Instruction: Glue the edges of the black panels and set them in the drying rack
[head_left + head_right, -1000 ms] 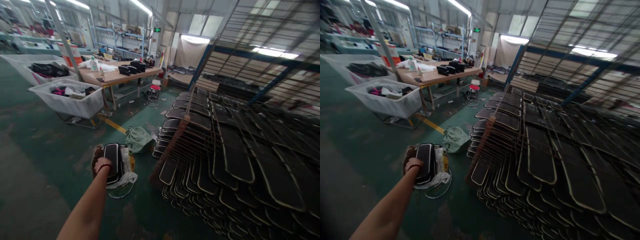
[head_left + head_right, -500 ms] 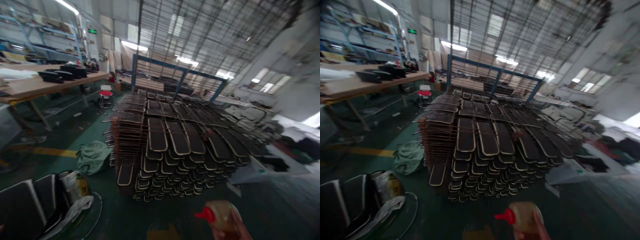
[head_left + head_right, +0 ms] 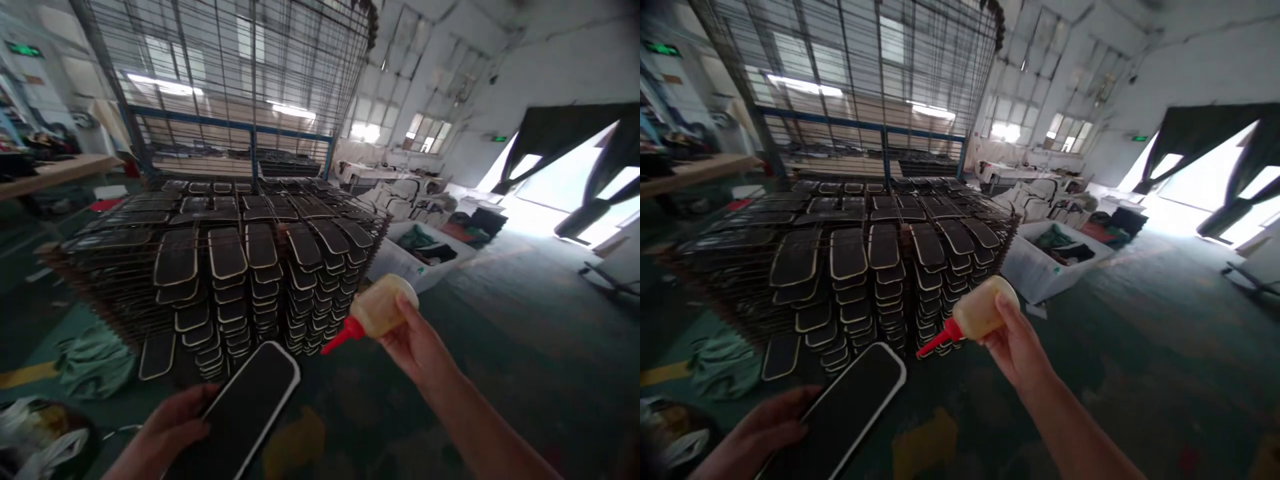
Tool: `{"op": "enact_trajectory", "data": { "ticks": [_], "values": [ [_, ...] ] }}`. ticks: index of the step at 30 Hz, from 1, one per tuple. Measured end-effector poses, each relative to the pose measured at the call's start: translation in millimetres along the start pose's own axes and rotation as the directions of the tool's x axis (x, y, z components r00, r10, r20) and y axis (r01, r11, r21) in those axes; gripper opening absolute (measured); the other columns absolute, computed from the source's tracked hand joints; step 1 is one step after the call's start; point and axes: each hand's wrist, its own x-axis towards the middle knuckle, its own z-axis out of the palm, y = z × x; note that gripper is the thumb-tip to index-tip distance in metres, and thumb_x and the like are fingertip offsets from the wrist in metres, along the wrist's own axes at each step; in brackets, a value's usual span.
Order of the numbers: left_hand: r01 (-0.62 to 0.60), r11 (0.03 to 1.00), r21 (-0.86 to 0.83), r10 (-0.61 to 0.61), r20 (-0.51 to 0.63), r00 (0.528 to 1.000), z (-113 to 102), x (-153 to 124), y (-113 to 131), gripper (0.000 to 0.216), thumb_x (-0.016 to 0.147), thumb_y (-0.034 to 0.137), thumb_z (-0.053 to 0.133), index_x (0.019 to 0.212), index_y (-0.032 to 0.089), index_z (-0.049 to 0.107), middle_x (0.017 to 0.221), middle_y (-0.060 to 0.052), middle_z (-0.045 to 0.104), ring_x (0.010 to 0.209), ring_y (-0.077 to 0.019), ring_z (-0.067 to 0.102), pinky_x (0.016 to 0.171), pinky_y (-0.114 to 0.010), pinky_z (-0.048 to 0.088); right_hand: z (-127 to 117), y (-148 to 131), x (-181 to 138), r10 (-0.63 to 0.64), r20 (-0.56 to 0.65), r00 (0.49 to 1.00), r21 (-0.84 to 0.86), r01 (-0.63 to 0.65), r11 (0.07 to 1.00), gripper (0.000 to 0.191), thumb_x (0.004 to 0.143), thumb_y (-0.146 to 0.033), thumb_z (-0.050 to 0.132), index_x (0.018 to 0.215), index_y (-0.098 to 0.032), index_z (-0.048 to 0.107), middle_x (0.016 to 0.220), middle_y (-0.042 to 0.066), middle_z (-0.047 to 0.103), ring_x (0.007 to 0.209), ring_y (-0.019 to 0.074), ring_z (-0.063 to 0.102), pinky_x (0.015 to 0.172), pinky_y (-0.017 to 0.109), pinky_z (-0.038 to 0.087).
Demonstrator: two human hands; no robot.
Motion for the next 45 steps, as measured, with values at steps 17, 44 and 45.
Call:
{"op": "enact_trajectory", "data": {
  "ticks": [17, 44, 45],
  "values": [
    [0.042, 0.935, 0.353, -0.156, 0.301, 0.941, 209.5, 5.0, 58.4, 0.042, 0.066, 0.011, 0.068, 0.099, 0.031, 0.084, 0.101, 0.002, 0.082, 0.086, -0.0223, 0.076, 0.074, -0.027, 0.058, -100.0, -130.5, -29.9, -0.183, 0.250, 0.951, -0.240, 0.244, 0.940, 0.041, 0.084, -0.050, 0.085, 0.102, -0.017, 0.068, 0.079, 0.004, 0.062, 0.064, 0.0215, 0.063, 0.042, 0.023, 0.053],
    [0.094, 0.895, 0.436, -0.231, 0.272, 0.934, 230.6, 41.7, 76.5, 0.037, 0.059, 0.016, 0.064, 0.091, 0.023, 0.082, 0.088, 0.000, 0.082, 0.078, -0.0206, 0.071, 0.067, -0.024, 0.051, -128.8, -144.9, -3.8, -0.187, 0.280, 0.942, -0.247, 0.259, 0.934, 0.040, 0.084, -0.046, 0.086, 0.109, -0.018, 0.071, 0.087, 0.007, 0.066, 0.062, 0.0221, 0.062, 0.042, 0.028, 0.054],
    [0.095, 0.897, 0.433, -0.232, 0.276, 0.933, 228.2, 43.2, 76.4, 0.036, 0.059, 0.016, 0.064, 0.090, 0.023, 0.081, 0.088, 0.000, 0.082, 0.078, -0.0210, 0.071, 0.067, -0.024, 0.051, -128.7, -144.1, -3.4, -0.184, 0.282, 0.942, -0.245, 0.256, 0.935, 0.040, 0.084, -0.045, 0.086, 0.109, -0.018, 0.071, 0.088, 0.007, 0.067, 0.062, 0.0221, 0.062, 0.041, 0.028, 0.054]
  ]
}}
